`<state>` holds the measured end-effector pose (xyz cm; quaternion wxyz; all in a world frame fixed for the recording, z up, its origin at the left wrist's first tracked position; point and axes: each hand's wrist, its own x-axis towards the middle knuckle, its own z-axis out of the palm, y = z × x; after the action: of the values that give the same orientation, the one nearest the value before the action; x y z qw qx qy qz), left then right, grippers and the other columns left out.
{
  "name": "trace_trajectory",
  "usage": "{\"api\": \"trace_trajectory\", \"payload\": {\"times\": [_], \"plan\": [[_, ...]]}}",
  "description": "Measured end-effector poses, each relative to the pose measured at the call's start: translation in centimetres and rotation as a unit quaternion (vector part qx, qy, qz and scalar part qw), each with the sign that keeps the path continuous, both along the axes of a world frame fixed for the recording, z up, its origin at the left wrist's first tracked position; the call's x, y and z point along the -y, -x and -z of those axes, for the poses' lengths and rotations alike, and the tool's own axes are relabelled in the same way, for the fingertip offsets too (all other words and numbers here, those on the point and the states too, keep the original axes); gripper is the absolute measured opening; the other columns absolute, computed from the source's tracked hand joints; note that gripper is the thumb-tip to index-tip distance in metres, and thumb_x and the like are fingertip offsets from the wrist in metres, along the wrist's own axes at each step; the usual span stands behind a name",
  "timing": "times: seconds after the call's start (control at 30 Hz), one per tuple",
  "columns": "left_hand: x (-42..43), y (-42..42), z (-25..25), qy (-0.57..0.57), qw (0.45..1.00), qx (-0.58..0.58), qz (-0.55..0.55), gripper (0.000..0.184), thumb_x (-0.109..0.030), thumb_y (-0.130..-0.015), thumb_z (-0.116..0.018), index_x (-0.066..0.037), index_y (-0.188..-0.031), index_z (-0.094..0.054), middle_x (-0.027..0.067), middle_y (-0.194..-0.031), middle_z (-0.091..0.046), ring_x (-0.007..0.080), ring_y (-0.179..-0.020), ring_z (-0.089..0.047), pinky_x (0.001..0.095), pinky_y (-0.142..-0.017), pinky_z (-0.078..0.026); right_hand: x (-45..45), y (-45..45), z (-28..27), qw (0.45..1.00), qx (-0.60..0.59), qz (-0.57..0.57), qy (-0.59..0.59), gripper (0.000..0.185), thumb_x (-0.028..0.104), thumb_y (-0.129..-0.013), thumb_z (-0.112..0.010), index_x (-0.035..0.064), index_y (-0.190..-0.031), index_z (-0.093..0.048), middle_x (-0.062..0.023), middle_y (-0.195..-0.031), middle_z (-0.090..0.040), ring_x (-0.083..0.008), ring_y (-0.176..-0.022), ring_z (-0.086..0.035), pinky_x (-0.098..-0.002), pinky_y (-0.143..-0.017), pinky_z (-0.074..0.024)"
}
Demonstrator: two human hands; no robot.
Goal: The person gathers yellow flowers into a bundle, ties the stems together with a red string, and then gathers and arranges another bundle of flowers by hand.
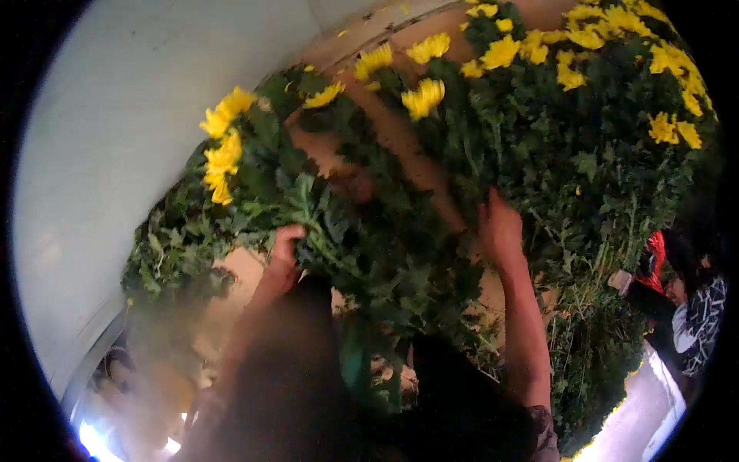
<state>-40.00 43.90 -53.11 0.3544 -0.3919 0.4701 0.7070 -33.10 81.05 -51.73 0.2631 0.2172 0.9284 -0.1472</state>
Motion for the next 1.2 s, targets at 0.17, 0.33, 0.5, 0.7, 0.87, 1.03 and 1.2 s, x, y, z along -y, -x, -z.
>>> {"api": "trace_trajectory", "payload": {"times": [0.17,0.33,0.5,0.7,0.87,1.03,1.2], "plan": [[0.0,-0.2,2.2,-0.149,0.987,-0.013,-0.057,0.043,-0.015,-0.063,-0.061,0.002,-0.103,-0.061,0.0134,-0.095,-0.065,0.0283,-0.084,-0.062,0.0406,-0.080,-0.051,-6.7,-8.6,3.8,0.998,-0.048,-0.045,0.001,0.056,0.023,-0.080,-0.064,0.0035,-0.129,-0.043,-0.0217,-0.116,-0.054,-0.0393,-0.095,-0.057,-0.0461,-0.076,-0.0484],[0.5,0.4,1.9,-0.172,0.980,-0.084,-0.049,0.044,-0.014,-0.063,-0.061,0.002,-0.103,-0.061,0.0135,-0.094,-0.065,0.0284,-0.084,-0.062,0.0405,-0.081,-0.051,-4.5,-12.0,0.8,0.997,-0.041,-0.071,0.012,0.058,0.017,-0.078,-0.065,0.0059,-0.130,-0.041,-0.0191,-0.116,-0.053,-0.0390,-0.104,-0.052,-0.0453,-0.082,-0.0456],[-0.7,1.1,-0.6,-0.195,0.979,-0.003,-0.060,0.043,-0.014,-0.064,-0.060,0.002,-0.104,-0.061,0.0129,-0.095,-0.065,0.0274,-0.085,-0.063,0.0394,-0.081,-0.051,-6.3,-16.6,3.8,0.988,-0.035,-0.131,-0.075,0.053,0.019,-0.083,-0.063,0.0083,-0.130,-0.041,-0.0151,-0.121,-0.049,-0.0353,-0.106,-0.050,-0.0430,-0.086,-0.0445],[0.4,0.0,1.8,-0.156,0.986,-0.046,-0.046,0.045,-0.014,-0.063,-0.060,0.001,-0.106,-0.060,0.0123,-0.097,-0.065,0.0267,-0.085,-0.062,0.0380,-0.080,-0.051,-2.4,-9.0,-3.1,0.988,-0.015,0.154,0.025,0.034,0.007,-0.088,-0.054,0.0005,-0.122,-0.048,-0.0214,-0.096,-0.061,-0.0344,-0.080,-0.060,-0.0387,-0.068,-0.0465],[0.4,0.2,2.4,-0.125,0.992,-0.001,-0.035,0.038,-0.014,-0.063,-0.062,0.001,-0.098,-0.063,0.0115,-0.090,-0.066,0.0255,-0.080,-0.063,0.0379,-0.076,-0.052,3.8,-3.7,-2.6,0.971,-0.163,0.132,0.119,0.037,0.011,-0.093,-0.048,0.0010,-0.129,-0.042,-0.0225,-0.091,-0.062,-0.0337,-0.078,-0.060,-0.0386,-0.069,-0.0460],[-1.0,0.8,0.0,-0.092,0.996,0.007,-0.018,0.038,-0.017,-0.064,-0.063,0.001,-0.098,-0.063,0.0130,-0.090,-0.066,0.0270,-0.079,-0.063,0.0388,-0.076,-0.053,7.3,0.6,5.9,0.979,-0.157,0.065,0.108,0.044,0.016,-0.089,-0.056,0.0047,-0.128,-0.041,-0.0242,-0.096,-0.061,-0.0366,-0.086,-0.060,-0.0429,-0.072,-0.0482],[-1.5,1.3,-0.5,-0.113,0.993,-0.025,0.003,0.041,-0.018,-0.065,-0.062,0.001,-0.102,-0.062,0.0135,-0.092,-0.066,0.0274,-0.081,-0.064,0.0391,-0.078,-0.053,8.9,0.5,5.4,0.944,-0.305,0.037,0.118,0.069,0.018,-0.080,-0.067,0.0108,-0.138,-0.029,-0.0226,-0.119,-0.052,-0.0367,-0.095,-0.057,-0.0426,-0.073,-0.0499]]}}
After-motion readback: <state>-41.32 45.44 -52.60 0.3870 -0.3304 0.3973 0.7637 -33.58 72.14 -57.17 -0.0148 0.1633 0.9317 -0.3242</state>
